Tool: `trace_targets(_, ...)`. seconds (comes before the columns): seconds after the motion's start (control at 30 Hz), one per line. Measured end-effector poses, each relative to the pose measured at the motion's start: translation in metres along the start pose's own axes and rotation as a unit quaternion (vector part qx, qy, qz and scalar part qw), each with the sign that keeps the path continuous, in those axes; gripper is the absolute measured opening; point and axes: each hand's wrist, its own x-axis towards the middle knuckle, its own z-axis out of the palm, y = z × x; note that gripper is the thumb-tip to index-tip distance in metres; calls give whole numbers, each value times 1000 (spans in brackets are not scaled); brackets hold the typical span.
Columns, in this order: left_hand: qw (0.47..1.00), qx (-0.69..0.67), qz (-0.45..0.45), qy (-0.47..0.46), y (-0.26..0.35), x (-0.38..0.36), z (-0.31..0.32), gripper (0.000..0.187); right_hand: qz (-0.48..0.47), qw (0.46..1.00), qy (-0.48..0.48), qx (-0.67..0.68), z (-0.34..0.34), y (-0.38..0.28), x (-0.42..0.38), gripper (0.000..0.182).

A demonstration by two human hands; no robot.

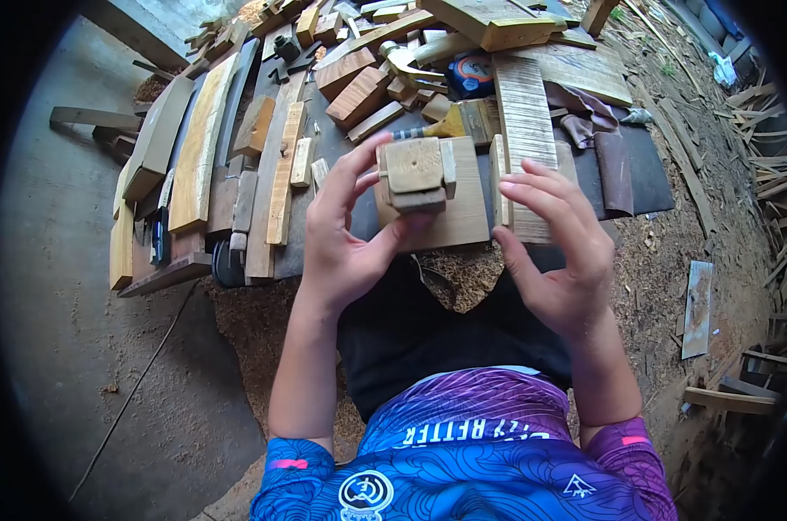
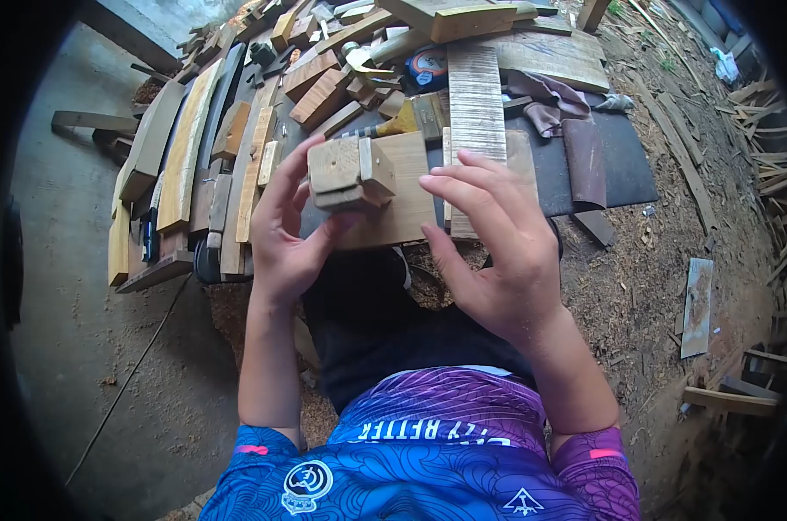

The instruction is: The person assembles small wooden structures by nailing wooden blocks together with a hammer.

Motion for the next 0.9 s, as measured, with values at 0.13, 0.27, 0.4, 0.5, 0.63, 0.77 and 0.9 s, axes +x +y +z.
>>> trace_targets(0.13, 990, -143, -20, 10, 24, -10, 6, 72, -1, 998, -16, 59, -3, -3, 8, 54)
trace_targets(0.27, 986, -150, -75, -11, 51, -15, 5, 72, 67, 970, -86, 218, -2, -16, 10, 74)
trace_targets(0.4, 980, -159, -119, 7, 72, -24, 9, 72, 162, 889, -105, 414, 6, -18, 5, 85)
trace_targets(0.5, 983, -127, -128, -25, 84, -24, 6, 72, 243, 821, -75, 510, -1, -24, 3, 83)
trace_targets(0.63, 986, -84, -136, -52, 86, -23, 8, 79, 281, 820, -107, 488, -13, -30, 11, 72)
trace_targets(0.77, 985, -118, -118, -43, 80, -28, 17, 78, 277, 816, -93, 498, -10, -33, -1, 54)
trace_targets(0.9, 987, -57, -137, -55, 85, -31, 16, 81, 259, 845, -97, 457, -9, -30, -4, 53)
